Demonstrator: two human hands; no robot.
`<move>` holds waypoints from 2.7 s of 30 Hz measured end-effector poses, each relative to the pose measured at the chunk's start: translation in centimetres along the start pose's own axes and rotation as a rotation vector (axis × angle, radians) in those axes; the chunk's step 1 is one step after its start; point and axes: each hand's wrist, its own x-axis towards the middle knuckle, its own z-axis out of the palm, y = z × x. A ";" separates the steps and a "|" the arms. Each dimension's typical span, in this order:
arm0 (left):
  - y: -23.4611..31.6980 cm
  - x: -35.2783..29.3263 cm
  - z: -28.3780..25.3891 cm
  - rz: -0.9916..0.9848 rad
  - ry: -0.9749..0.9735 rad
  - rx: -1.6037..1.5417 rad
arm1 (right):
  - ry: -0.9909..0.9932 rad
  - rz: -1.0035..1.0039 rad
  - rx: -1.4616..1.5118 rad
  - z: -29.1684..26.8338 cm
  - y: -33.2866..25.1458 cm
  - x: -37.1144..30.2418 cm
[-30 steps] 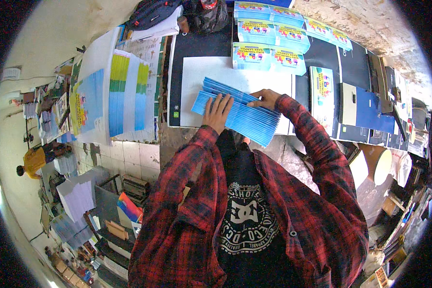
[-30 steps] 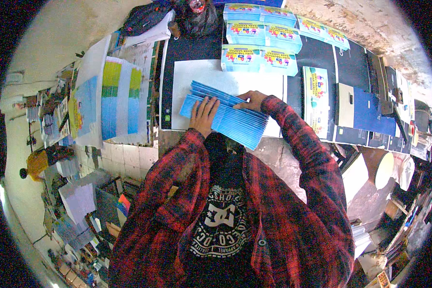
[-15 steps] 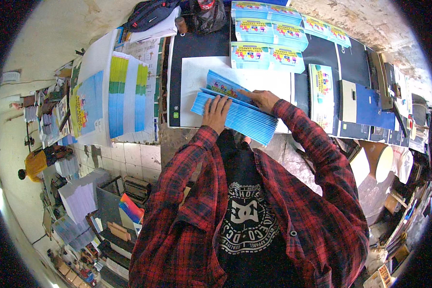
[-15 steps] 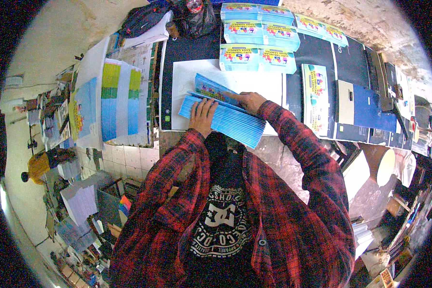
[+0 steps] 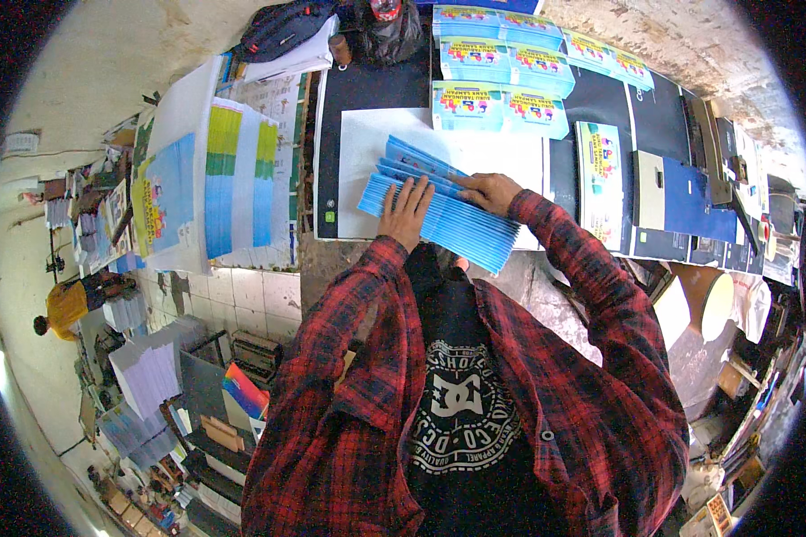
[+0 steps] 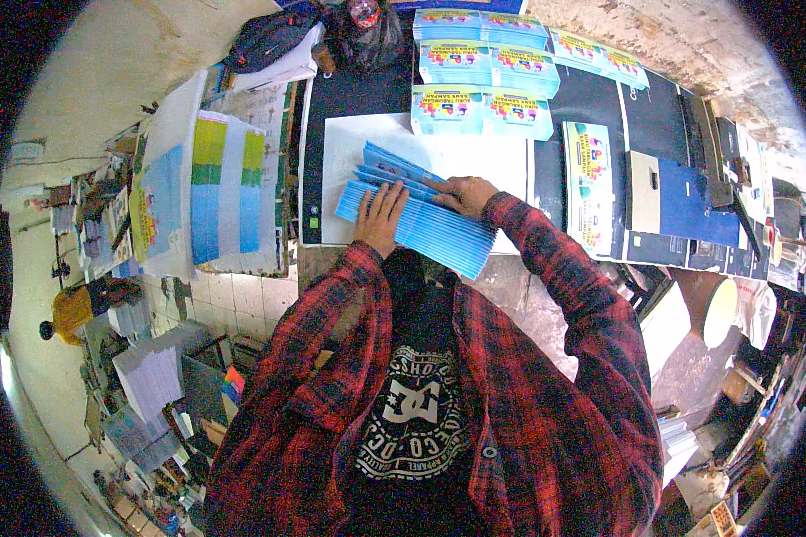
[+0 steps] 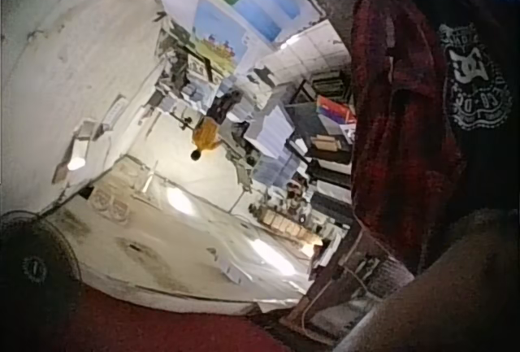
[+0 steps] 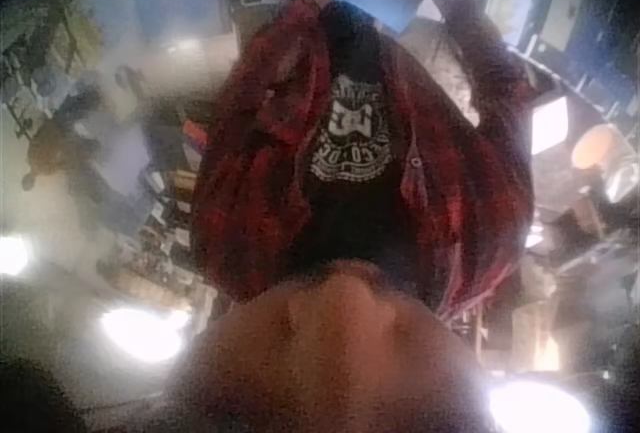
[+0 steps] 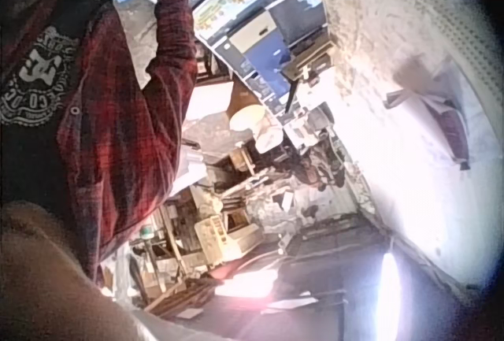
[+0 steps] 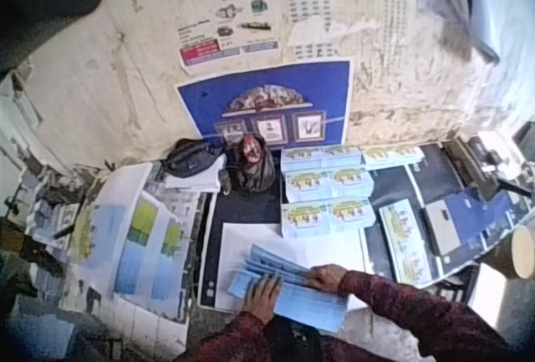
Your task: The person folds stacks of light blue printed papers in half by hand on a cluttered work table. They repeatedly pick up a stack, fold it, and place the finished bundle onto a growing pile of completed items.
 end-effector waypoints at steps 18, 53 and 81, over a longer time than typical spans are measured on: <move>0.2 -0.8 -0.2 -0.032 0.041 -0.021 | -0.103 0.025 0.003 0.3 -0.9 0.8; -0.3 -1.6 1.2 0.029 0.062 0.083 | 0.074 0.142 -0.140 1.2 -3.2 1.0; -0.3 -0.9 1.6 -0.031 0.044 -0.050 | 2.072 0.000 2.161 -0.9 8.3 -11.4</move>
